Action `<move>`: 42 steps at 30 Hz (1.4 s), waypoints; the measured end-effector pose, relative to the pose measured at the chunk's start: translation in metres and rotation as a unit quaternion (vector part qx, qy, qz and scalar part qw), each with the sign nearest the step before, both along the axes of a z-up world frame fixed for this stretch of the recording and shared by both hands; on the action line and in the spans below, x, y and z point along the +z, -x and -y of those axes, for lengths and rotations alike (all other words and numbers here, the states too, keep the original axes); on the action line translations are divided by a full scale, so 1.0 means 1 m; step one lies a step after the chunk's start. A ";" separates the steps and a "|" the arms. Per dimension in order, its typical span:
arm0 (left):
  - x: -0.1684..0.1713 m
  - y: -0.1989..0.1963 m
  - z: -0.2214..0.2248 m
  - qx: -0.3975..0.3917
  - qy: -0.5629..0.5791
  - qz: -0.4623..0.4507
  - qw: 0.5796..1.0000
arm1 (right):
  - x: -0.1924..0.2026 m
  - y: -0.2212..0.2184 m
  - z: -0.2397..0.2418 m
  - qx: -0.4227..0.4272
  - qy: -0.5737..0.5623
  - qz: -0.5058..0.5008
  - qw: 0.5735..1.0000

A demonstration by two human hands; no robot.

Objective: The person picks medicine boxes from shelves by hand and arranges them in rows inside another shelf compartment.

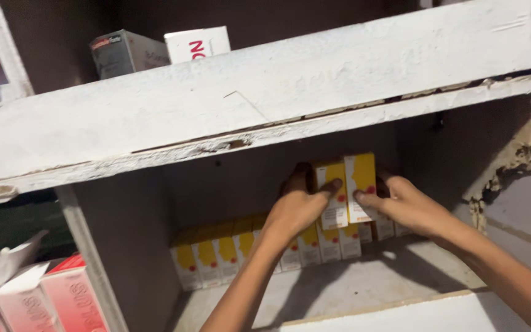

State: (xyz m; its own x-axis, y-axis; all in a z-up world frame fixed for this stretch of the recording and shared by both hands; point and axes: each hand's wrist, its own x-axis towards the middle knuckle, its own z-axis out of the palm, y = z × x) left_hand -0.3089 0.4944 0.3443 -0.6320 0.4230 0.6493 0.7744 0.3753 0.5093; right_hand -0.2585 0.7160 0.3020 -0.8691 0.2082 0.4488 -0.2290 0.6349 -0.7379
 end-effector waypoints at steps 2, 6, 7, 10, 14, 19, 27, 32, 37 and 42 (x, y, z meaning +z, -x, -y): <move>0.005 0.008 -0.018 0.000 0.044 0.033 0.998 | -0.004 0.010 -0.026 -0.003 -0.024 0.005 1.000; 0.009 0.016 -0.066 -0.037 0.092 0.057 0.993 | -0.010 0.023 -0.095 -0.078 -0.026 0.013 0.997; 0.010 0.019 -0.075 -0.040 0.092 0.059 0.993 | -0.011 0.027 -0.112 -0.072 -0.018 -0.044 0.996; -0.002 0.029 -0.099 0.000 0.100 0.033 0.994 | -0.030 0.054 -0.151 -0.145 -0.023 0.025 0.989; -0.033 0.062 -0.116 0.001 0.152 -0.051 0.987 | -0.075 0.092 -0.178 -0.158 -0.079 0.164 0.971; -0.076 0.076 -0.120 0.032 0.209 0.003 0.977 | -0.098 0.110 -0.153 -0.044 0.119 0.230 0.965; -0.086 0.079 -0.136 0.094 0.338 -0.133 0.927 | -0.091 0.126 -0.146 -0.032 -0.096 0.485 0.869; -0.093 0.079 -0.133 0.092 0.285 -0.167 0.939 | -0.070 0.094 -0.111 -0.078 -0.135 0.355 0.922; -0.095 0.080 -0.136 0.106 0.308 -0.159 0.932 | -0.070 0.083 -0.103 -0.101 -0.191 0.258 0.941; -0.101 0.075 -0.138 0.120 0.294 -0.196 0.928 | -0.072 0.078 -0.098 -0.058 -0.199 0.240 0.948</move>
State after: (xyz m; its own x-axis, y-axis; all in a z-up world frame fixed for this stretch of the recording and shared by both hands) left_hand -0.3837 0.6326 0.2437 -0.5181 0.6541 0.5511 0.7150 0.6849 -0.1407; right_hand -0.3362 0.8139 0.2299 -0.9747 0.2123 0.0702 0.1613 0.8851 -0.4366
